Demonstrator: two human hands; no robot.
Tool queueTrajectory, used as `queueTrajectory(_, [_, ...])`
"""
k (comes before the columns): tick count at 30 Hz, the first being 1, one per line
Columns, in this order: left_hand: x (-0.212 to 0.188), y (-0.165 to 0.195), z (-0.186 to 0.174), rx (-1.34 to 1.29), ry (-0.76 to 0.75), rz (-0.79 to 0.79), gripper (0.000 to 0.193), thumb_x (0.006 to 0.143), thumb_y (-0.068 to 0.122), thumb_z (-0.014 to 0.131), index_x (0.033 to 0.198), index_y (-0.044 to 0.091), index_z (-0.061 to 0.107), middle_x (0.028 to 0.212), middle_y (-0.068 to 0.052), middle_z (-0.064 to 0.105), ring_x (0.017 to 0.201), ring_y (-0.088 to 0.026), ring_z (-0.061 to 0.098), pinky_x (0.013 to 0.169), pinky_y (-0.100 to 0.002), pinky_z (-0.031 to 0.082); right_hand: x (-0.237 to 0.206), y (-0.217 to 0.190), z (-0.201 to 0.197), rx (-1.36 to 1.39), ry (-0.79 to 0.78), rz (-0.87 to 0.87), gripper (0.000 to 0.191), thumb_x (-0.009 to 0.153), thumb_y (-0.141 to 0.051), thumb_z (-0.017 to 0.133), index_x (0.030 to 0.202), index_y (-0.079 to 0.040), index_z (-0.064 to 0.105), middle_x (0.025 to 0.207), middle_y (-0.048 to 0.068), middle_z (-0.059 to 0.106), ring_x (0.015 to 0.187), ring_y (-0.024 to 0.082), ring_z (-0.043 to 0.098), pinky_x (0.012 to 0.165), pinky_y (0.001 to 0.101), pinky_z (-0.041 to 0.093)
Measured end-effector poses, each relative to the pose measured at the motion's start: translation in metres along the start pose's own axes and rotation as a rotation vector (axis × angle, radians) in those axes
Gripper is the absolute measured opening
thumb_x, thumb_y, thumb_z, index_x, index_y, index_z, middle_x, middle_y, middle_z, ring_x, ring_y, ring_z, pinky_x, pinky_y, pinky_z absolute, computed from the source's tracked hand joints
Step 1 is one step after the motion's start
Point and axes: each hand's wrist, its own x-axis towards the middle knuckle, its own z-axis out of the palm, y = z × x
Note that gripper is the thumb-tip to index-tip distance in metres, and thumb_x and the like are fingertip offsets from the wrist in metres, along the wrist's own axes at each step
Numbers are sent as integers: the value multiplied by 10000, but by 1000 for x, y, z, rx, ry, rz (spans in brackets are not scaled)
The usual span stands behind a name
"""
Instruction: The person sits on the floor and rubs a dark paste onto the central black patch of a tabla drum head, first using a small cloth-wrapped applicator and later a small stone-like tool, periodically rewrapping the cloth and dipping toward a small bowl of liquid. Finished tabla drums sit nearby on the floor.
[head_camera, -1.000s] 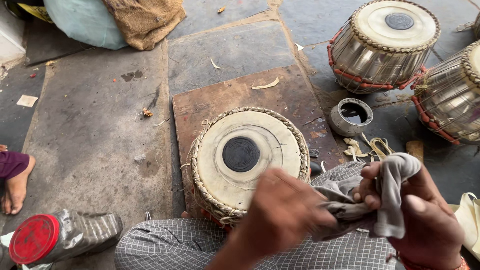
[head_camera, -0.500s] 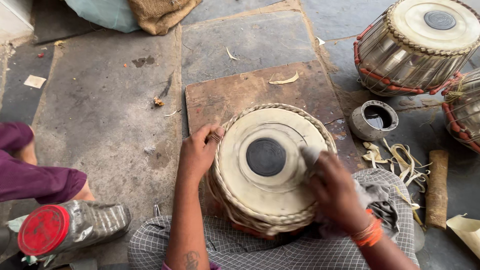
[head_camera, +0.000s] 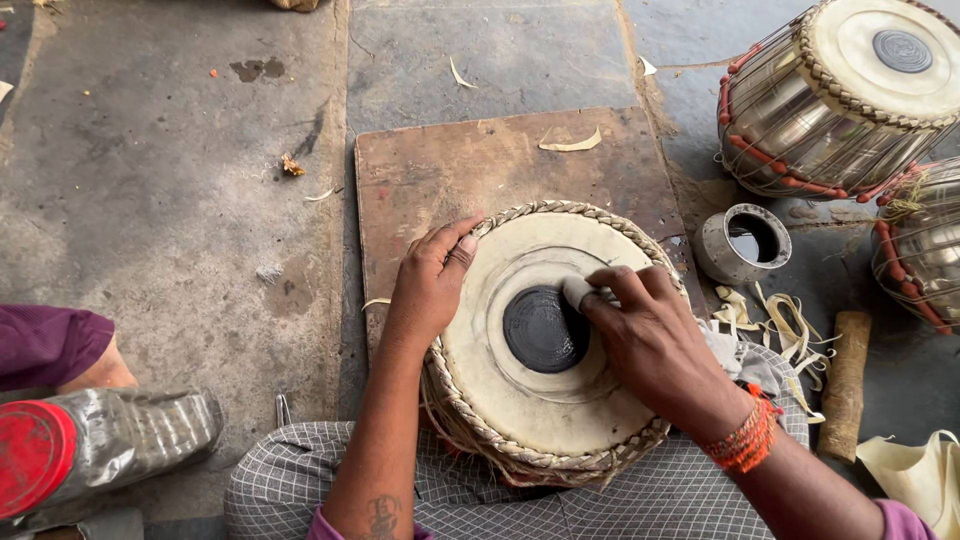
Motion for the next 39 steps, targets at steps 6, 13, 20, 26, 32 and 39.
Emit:
queueTrajectory(6, [-3, 10, 1, 159, 41, -117, 322, 1000, 326, 624, 1308, 314, 716, 954, -49, 610, 1016, -240, 561, 993, -381, 474, -38, -23, 13, 4, -65, 167, 353, 851, -49, 643, 1201, -45, 693, 1056, 116, 614, 909, 282, 552, 755, 375, 508])
queueTrajectory(13, [-18, 14, 0, 252, 129, -119, 312, 979, 299, 658, 1278, 277, 745, 1006, -78, 609, 1046, -279, 535, 990, -416, 467, -63, -22, -15, 703, -149, 255, 267, 830, -20, 630, 1074, -62, 729, 926, 77, 661, 844, 158, 680, 749, 315, 569])
queueTrajectory(20, [-19, 7, -6, 326, 233, -47, 338, 936, 325, 702, 1186, 98, 712, 1163, -148, 626, 1118, -348, 591, 936, -463, 481, -27, -5, -35, 386, -82, 638, 331, 871, -163, 780, 1068, -2, 568, 918, 122, 719, 821, 239, 742, 699, 358, 570])
queueTrajectory(26, [-13, 3, -6, 140, 145, -45, 401, 946, 382, 699, 1172, 50, 697, 1203, -168, 642, 1157, -358, 627, 994, -448, 489, -13, -4, -12, 300, 149, 118, 299, 821, -156, 795, 1024, -31, 614, 1019, 169, 704, 864, 319, 722, 706, 388, 573])
queueTrajectory(32, [-16, 6, -6, 132, 116, -91, 419, 949, 387, 683, 1186, 42, 697, 1182, -162, 645, 1153, -348, 633, 997, -439, 494, -18, 3, -2, 273, 106, 245, 342, 806, -179, 789, 1091, -60, 643, 892, 80, 685, 816, 285, 699, 659, 403, 552])
queueTrajectory(39, [-18, 9, -4, 126, 129, -158, 426, 949, 412, 668, 1195, 66, 700, 1234, -140, 639, 1191, -333, 622, 1007, -437, 498, -36, -23, 5, 221, -8, 15, 244, 799, -179, 771, 1042, -183, 790, 824, 31, 673, 708, 213, 674, 616, 363, 556])
